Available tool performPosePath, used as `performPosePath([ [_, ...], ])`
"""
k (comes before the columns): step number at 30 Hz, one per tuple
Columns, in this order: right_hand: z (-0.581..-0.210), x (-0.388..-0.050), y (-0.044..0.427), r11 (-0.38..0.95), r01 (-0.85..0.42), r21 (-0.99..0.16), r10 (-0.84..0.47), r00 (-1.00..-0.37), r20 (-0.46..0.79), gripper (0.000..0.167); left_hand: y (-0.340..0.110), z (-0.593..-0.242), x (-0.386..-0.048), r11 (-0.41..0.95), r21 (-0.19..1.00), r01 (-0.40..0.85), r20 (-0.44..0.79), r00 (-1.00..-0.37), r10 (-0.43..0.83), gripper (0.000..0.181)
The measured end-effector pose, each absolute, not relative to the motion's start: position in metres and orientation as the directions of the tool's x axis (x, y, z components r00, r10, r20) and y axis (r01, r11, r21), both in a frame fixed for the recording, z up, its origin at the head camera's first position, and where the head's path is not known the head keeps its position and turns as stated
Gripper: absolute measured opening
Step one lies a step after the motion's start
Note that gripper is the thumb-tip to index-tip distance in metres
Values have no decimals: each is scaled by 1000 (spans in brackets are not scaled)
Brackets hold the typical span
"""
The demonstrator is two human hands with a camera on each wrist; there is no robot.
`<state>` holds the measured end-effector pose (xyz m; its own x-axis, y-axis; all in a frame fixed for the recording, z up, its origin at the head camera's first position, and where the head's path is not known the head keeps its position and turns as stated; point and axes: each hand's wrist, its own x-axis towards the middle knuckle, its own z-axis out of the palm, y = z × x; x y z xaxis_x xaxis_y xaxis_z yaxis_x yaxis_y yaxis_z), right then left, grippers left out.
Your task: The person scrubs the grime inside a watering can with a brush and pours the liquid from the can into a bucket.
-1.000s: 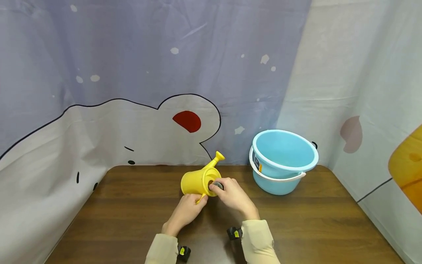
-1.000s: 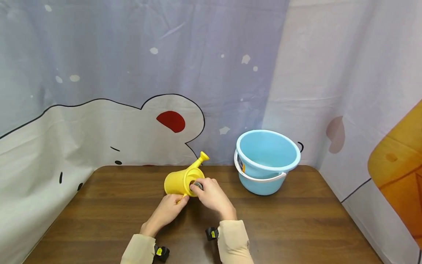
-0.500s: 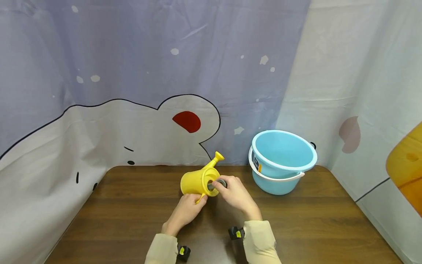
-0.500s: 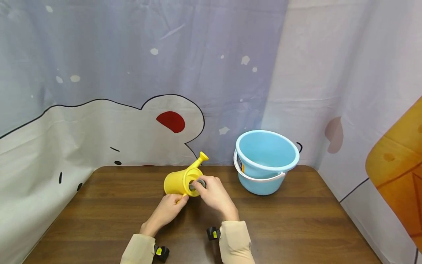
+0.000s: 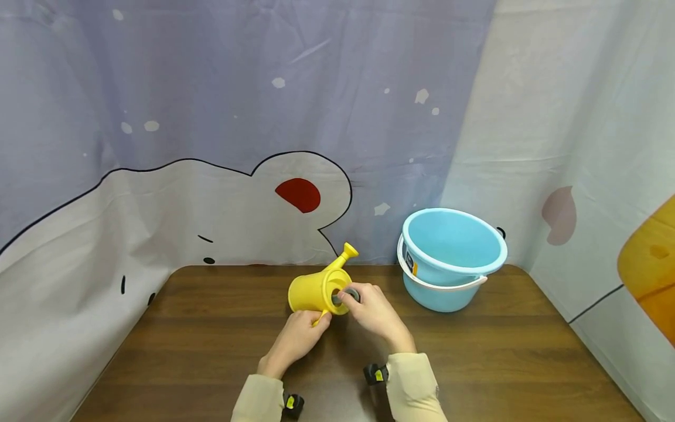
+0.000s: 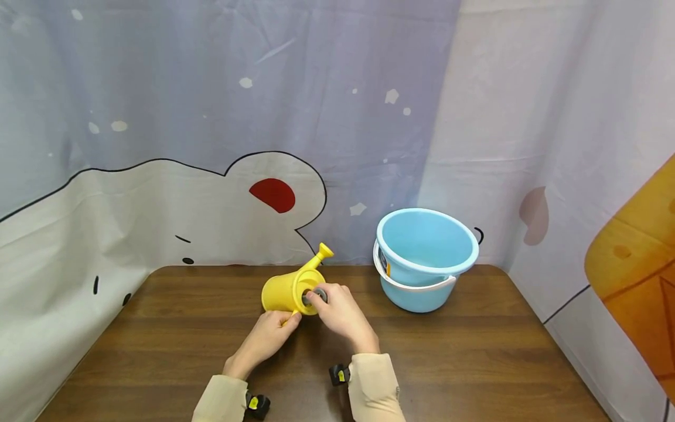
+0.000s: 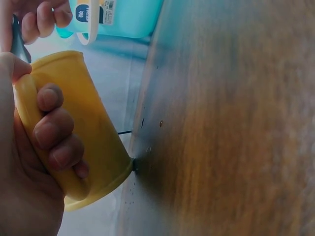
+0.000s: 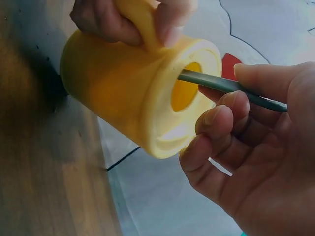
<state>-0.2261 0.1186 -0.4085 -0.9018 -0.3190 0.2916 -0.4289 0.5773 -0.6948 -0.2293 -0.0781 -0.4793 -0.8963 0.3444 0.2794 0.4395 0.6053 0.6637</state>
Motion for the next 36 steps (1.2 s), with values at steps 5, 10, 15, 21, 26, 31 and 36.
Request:
performPosePath([
  [5, -417, -230, 117, 558, -416, -718, -324, -906, 273, 22, -78, -480, -229, 603, 668, 436, 272, -897, 347, 47],
  [10, -419, -231, 115, 558, -411, -721, -319, -908, 271, 23, -77, -479, -230, 612, 655, 443, 282, -895, 346, 47],
  [15, -415, -229, 115, 561, -416, -716, -332, -905, 266, 21, -78, -478, -229, 616, 649, 446, 288, -894, 343, 47],
  [21, -406, -224, 120, 538, -411, -736, -335, -906, 260, 18, -79, -479, -229, 605, 657, 449, 292, -892, 345, 47],
  [26, -401, -223, 124, 530, -398, -749, -338, -909, 244, 19, -79, -479, -229, 605, 657, 449, 293, -892, 344, 47],
  [31, -396, -221, 129, 528, -381, -759, -318, -917, 240, 21, -79, -478, -229, 597, 666, 446, 287, -893, 346, 47],
  [36, -394, -221, 133, 535, -382, -754, -289, -921, 261, 18, -79, -478, -229, 600, 664, 446, 288, -893, 346, 47],
])
